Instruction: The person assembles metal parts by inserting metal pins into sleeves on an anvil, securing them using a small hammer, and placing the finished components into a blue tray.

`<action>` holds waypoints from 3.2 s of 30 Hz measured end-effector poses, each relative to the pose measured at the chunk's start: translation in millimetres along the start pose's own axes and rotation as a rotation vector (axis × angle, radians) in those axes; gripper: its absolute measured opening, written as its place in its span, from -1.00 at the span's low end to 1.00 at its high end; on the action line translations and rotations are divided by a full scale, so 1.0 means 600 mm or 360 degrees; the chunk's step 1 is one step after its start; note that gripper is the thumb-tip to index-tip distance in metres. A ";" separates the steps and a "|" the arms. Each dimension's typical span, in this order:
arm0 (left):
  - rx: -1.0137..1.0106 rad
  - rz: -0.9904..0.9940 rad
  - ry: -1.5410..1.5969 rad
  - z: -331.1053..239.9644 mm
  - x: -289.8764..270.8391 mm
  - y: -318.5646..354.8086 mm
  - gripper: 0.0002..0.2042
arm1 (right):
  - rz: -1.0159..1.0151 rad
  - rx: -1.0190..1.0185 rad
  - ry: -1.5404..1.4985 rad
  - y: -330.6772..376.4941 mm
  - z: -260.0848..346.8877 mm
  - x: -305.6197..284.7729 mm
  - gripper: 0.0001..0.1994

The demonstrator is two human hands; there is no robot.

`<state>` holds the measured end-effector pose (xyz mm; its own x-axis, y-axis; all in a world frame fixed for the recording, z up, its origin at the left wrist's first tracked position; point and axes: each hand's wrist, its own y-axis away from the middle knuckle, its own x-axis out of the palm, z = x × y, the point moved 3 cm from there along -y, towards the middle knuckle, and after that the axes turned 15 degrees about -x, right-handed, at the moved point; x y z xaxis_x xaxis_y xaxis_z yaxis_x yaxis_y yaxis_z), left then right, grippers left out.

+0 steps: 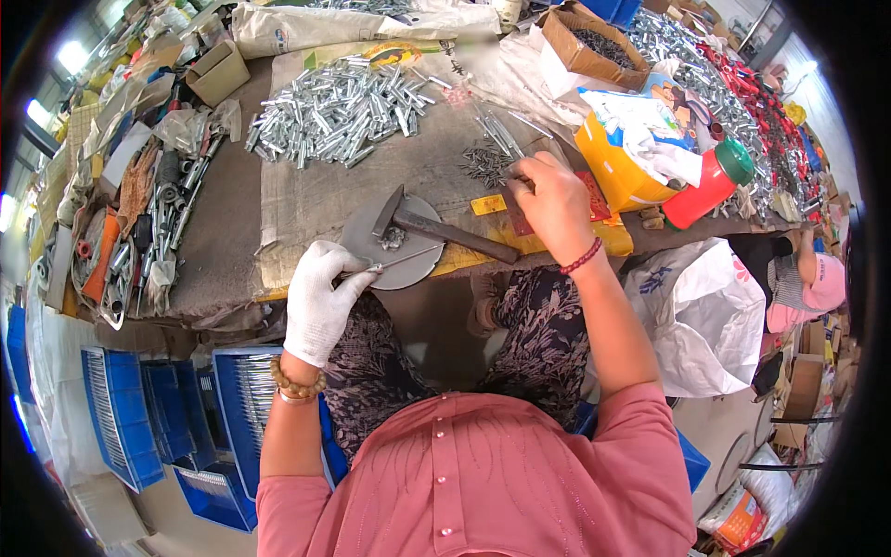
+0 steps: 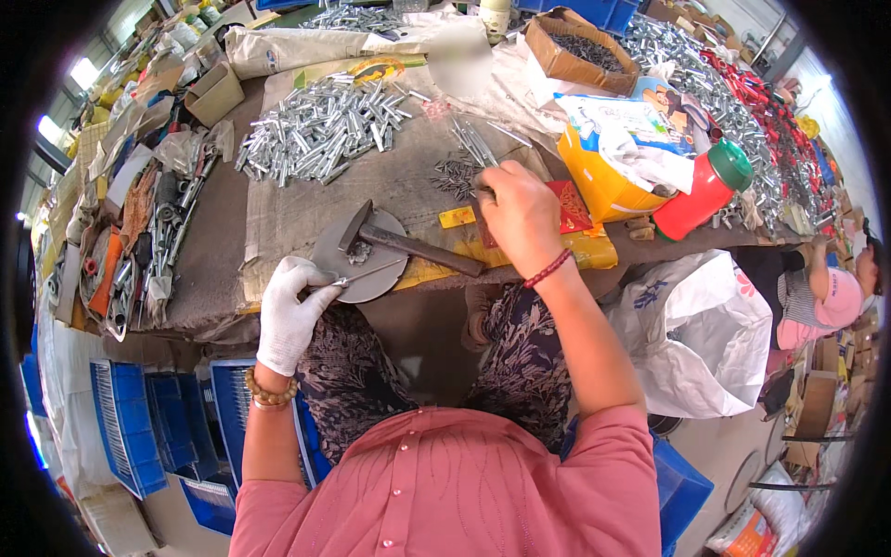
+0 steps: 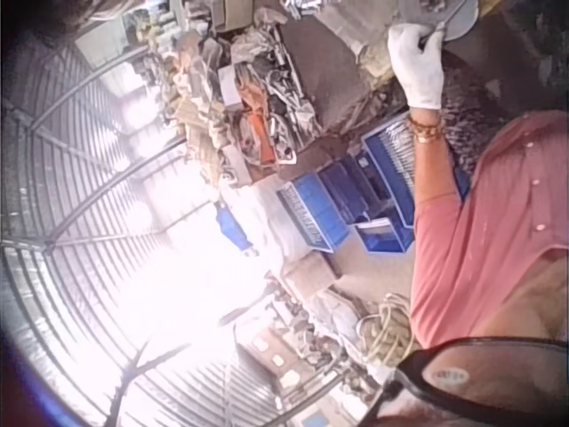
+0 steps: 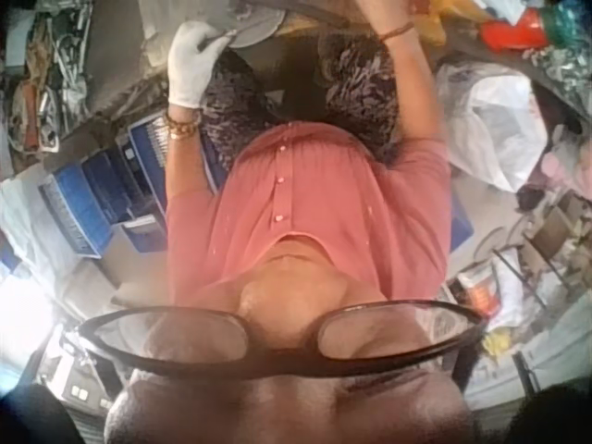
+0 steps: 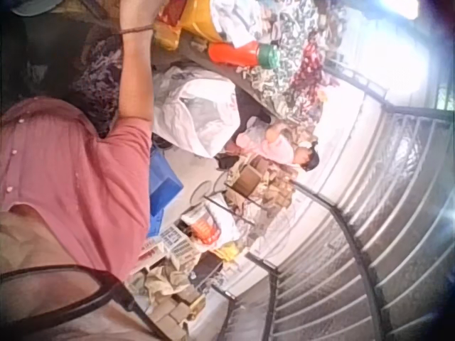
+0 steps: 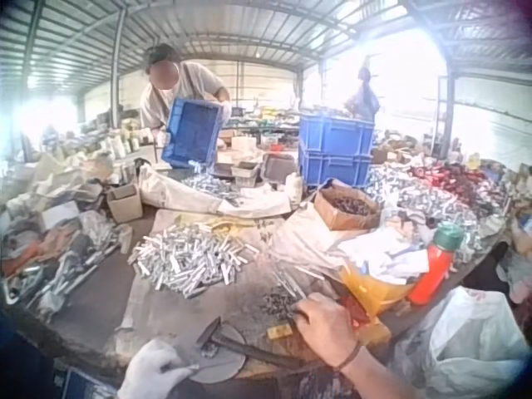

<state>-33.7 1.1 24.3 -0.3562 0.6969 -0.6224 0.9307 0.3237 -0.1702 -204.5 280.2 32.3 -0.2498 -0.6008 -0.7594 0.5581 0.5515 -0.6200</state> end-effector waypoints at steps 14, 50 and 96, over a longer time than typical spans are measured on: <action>0.0007 -0.0021 -0.0032 0.006 -0.001 0.014 -0.84 | 0.0299 -0.0097 -0.0143 -0.052 0.016 0.080 -0.87; 0.0127 -0.0040 -0.0027 0.010 -0.004 0.010 -0.85 | 0.0106 0.0223 -0.1292 -0.046 0.128 0.052 -0.66; 0.0054 -0.0017 -0.0033 0.029 -0.012 0.000 -0.83 | 0.0325 -0.0574 -0.0165 -0.026 0.170 0.047 -0.73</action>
<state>-29.4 -15.0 15.6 -0.3648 0.6801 -0.6359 0.9292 0.3090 -0.2026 -139.5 195.7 40.7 -0.0718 -0.5028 -0.8614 0.2708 0.8214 -0.5020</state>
